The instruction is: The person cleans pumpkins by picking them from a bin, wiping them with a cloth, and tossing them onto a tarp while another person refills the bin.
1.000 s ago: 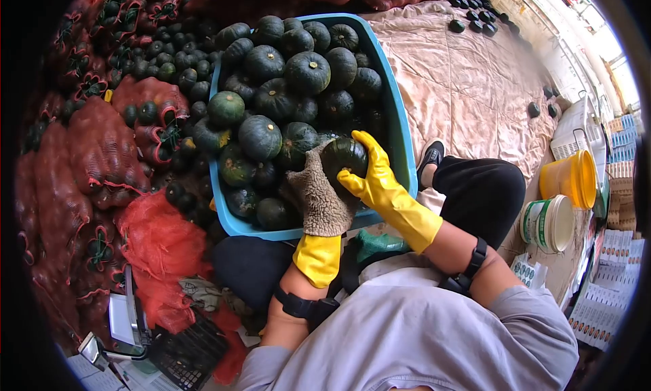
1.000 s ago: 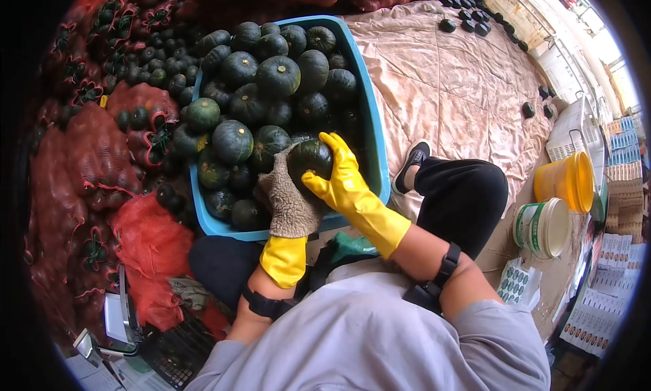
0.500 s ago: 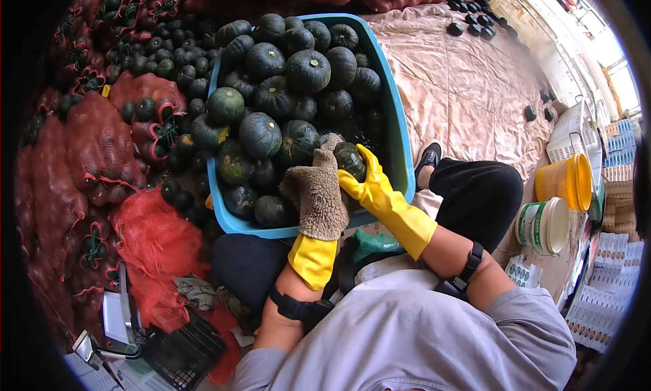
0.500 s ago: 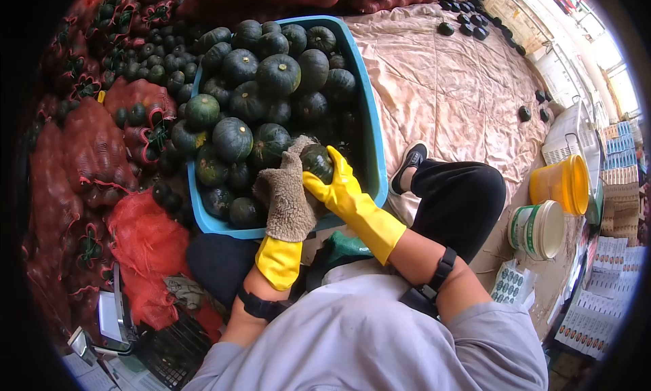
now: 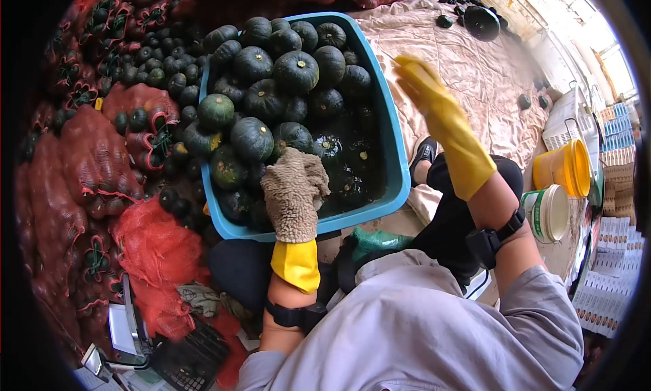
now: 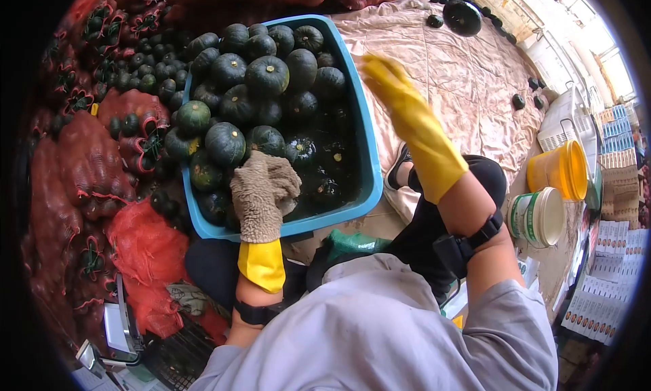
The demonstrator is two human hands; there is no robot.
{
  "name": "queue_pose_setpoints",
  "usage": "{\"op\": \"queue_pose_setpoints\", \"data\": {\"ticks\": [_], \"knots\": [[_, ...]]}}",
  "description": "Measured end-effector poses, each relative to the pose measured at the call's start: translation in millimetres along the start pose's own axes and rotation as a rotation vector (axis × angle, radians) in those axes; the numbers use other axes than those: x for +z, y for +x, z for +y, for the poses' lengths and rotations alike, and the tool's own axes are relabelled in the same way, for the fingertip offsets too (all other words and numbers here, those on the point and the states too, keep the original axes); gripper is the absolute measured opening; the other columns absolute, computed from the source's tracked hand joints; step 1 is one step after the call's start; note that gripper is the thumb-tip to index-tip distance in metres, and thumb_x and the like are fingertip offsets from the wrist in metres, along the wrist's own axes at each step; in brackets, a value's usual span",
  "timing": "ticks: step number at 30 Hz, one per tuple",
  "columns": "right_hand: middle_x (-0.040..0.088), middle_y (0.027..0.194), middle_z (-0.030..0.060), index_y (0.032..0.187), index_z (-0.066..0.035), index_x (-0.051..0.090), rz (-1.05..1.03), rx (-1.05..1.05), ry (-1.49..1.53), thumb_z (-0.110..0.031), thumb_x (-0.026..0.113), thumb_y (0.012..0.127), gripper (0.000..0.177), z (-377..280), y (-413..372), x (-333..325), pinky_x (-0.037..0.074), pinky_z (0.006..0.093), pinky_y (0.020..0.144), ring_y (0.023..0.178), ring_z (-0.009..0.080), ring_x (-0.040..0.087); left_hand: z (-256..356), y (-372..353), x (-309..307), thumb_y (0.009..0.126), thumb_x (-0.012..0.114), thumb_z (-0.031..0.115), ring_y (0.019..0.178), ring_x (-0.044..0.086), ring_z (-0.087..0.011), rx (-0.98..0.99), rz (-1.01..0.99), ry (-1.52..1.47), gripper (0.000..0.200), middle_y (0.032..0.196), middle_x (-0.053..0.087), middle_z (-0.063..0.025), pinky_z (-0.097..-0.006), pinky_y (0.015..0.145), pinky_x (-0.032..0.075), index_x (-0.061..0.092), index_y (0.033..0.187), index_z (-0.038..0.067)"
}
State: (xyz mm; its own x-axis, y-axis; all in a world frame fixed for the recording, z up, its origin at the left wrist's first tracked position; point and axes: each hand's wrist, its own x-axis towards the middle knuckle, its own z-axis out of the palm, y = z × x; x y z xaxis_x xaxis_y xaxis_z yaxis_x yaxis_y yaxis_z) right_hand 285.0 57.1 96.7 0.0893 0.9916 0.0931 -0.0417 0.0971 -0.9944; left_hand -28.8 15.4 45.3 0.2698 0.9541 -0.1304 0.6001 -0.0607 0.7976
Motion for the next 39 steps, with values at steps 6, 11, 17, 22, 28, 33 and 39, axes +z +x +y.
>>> {"op": "queue_pose_setpoints", "data": {"ticks": [6, 11, 17, 22, 28, 33, 39], "knots": [[0.056, 0.158, 0.0211, 0.164, -0.015, 0.044, -0.74, 0.34, -1.581, -0.042, 0.085, 0.083, 0.095, 102.4, -29.1, 91.5, 0.055, 0.0475, 0.109, 0.137, 0.0407, 0.062, 41.1, 6.0, 39.3, 0.084, 0.077, 0.017, 0.053, 0.072, -0.0284, 0.116, 0.039, 1.07, 0.017, 0.056, 0.065, -0.0046, -0.0476, 0.037, 0.046, 0.074, 0.094, 0.003], [0.065, 0.15, 0.0187, 0.144, -0.013, 0.069, -0.499, 0.824, -0.892, -0.046, 0.086, 0.084, 0.071, 273.6, -3.5, 77.3, 0.054, 0.0501, 0.11, 0.137, 0.0392, 0.063, 15.5, 11.5, 51.1, 0.086, 0.075, 0.01, 0.07, 0.077, -0.0361, 0.182, 0.087, 0.819, 0.006, 0.072, 0.074, -0.0164, -0.0505, 0.055, 0.059, 0.077, 0.086, 0.005], [0.065, 0.149, 0.0198, 0.154, -0.018, 0.06, -0.991, 0.539, -1.292, -0.073, 0.081, 0.076, 0.098, 164.8, -1.5, 74.7, 0.051, 0.0456, 0.112, 0.134, 0.0386, 0.063, 0.1, 20.5, 55.6, 0.091, 0.069, 0.009, 0.076, 0.079, -0.0358, 0.139, 0.071, 0.738, 0.011, 0.08, 0.076, -0.0165, -0.0482, 0.062, 0.062, 0.079, 0.087, 0.011], [0.073, 0.13, 0.0205, 0.152, -0.008, 0.06, -0.844, 0.54, -1.064, -0.068, 0.085, 0.078, 0.099, 78.4, 0.5, 58.6, 0.054, 0.0404, 0.105, 0.123, 0.032, 0.069, 15.5, 12.5, 38.4, 0.094, 0.067, 0.007, 0.081, 0.077, -0.0386, 0.069, 0.028, 0.493, 0.01, 0.086, 0.076, -0.018, -0.0461, 0.069, 0.061, 0.076, 0.089, 0.008], [0.059, 0.149, 0.0232, 0.153, -0.011, 0.056, -0.561, 0.065, -0.387, -0.035, 0.083, 0.096, 0.067, 47.8, -63.0, 74.8, 0.047, 0.0434, 0.117, 0.139, 0.0357, 0.059, -5.2, -0.8, 50.8, 0.091, 0.075, 0.011, 0.11, 0.07, -0.044, 0.236, 0.349, -0.07, 0.026, 0.108, 0.074, -0.0223, -0.0516, 0.094, 0.056, 0.071, 0.116, 0.006], [0.059, 0.151, 0.0226, 0.142, -0.01, 0.066, 0.223, 0.058, -0.49, -0.026, 0.083, 0.095, 0.053, 91.4, -75.6, 126.6, 0.044, 0.044, 0.119, 0.139, 0.04, 0.058, 51.6, -6.5, 43.0, 0.082, 0.085, 0.017, 0.097, 0.072, -0.0444, 0.177, 0.226, 0.236, 0.053, 0.099, 0.074, -0.0197, -0.0509, 0.089, 0.055, 0.063, 0.129, 0.003], [0.059, 0.149, 0.0213, 0.14, -0.011, 0.066, -0.14, -0.307, -0.423, -0.028, 0.089, 0.084, 0.063, 41.2, -119.9, 132.2, 0.04, 0.0523, 0.122, 0.141, 0.0435, 0.053, 9.1, 0.3, 55.5, 0.107, 0.059, 0.032, 0.13, 0.06, -0.0309, 0.114, -0.348, -1.437, 0.051, 0.138, 0.062, -0.018, -0.0458, 0.112, 0.046, 0.051, 0.149, 0.004]]}}
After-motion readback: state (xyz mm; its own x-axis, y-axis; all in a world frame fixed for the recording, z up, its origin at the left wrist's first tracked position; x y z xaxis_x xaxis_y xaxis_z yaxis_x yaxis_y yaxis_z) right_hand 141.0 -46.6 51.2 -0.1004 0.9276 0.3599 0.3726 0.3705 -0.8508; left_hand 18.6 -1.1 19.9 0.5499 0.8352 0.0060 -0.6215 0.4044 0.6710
